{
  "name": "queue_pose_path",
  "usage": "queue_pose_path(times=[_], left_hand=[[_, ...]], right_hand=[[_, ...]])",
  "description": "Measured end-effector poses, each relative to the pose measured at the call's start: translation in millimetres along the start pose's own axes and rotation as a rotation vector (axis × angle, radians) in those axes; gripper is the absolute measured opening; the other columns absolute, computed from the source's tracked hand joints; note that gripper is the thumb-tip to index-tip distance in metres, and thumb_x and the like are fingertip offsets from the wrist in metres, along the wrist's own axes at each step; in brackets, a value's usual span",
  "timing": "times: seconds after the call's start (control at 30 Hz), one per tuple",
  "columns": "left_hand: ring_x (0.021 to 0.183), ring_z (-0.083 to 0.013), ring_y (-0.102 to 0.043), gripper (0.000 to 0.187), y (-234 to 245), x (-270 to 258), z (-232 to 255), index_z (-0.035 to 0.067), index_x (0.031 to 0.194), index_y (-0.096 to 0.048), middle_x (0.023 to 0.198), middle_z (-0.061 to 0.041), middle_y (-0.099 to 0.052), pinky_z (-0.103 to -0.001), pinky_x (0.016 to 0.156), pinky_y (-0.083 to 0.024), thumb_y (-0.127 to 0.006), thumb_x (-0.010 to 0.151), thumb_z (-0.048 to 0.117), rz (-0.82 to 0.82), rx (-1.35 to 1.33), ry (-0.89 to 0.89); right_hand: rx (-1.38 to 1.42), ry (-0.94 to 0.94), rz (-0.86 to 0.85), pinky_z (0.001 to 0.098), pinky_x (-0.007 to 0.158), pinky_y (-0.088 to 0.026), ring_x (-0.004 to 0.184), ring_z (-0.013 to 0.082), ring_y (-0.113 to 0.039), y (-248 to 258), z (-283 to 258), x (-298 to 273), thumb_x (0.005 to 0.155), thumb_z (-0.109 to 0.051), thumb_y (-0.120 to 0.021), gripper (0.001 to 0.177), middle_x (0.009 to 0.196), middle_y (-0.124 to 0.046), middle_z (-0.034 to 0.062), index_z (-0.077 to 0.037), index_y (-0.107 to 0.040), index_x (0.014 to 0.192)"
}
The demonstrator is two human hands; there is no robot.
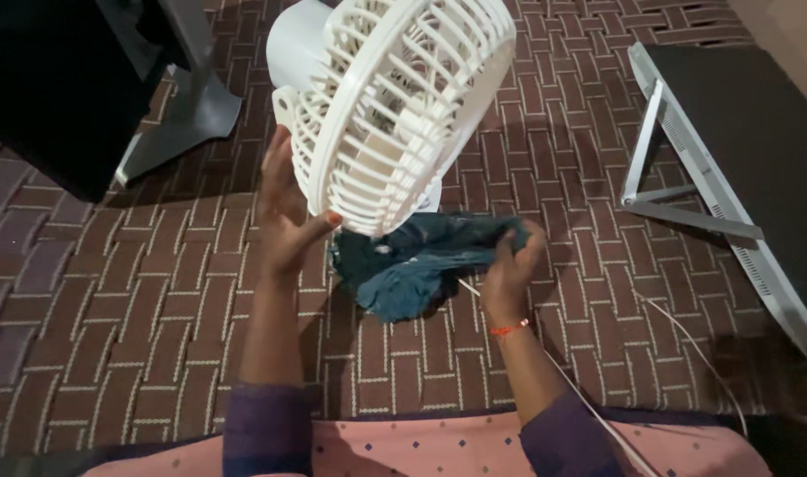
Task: The person wipes the front and back grilles of a small white desk fan with a blue cloth, then cleans the base and the power cord.
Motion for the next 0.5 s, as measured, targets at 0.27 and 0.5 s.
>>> queue_pose_path(times=[0.27,0.5], left_hand=[[0.157,-0.025,-0.034,0.089,6,-1,-10,0.003,0.161,-0.039,0.172,-0.011,-0.031,-0.043,0.132,-0.029,-0.09,0.09,0.02,0.042,-0.204,-0.029],[0.152,-0.0269,-0.044,0.094,16,-5,-8,0.001,0.164,-0.038,0.162,-0.016,-0.046,-0.044,0.131,-0.032,-0.089,0.086,0.015,0.083,-0.283,0.002]], right_hand=[[-0.267,0.595,0.056,0.0364,0.117,-0.039,0.13,0.024,-0.049,-64,-114,43,0.124,-0.022,-0.05,0.027,0.134,-0.047,0.0121,0.001,-0.045,0.137],[-0.364,0.757,0.006,0.0421,0.099,-0.049,0.113,0.0286,-0.058,-116,-53,43,0.111,-0.019,-0.056,0.03,0.119,-0.055,0.0156,0.003,-0.046,0.129]])
Point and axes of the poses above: each hand's wrist, its own x-axis towards the middle knuckle, its own y-axis out of the back of the hand, z = x × y, the point moved 3 cm from there along x, towards the middle knuckle
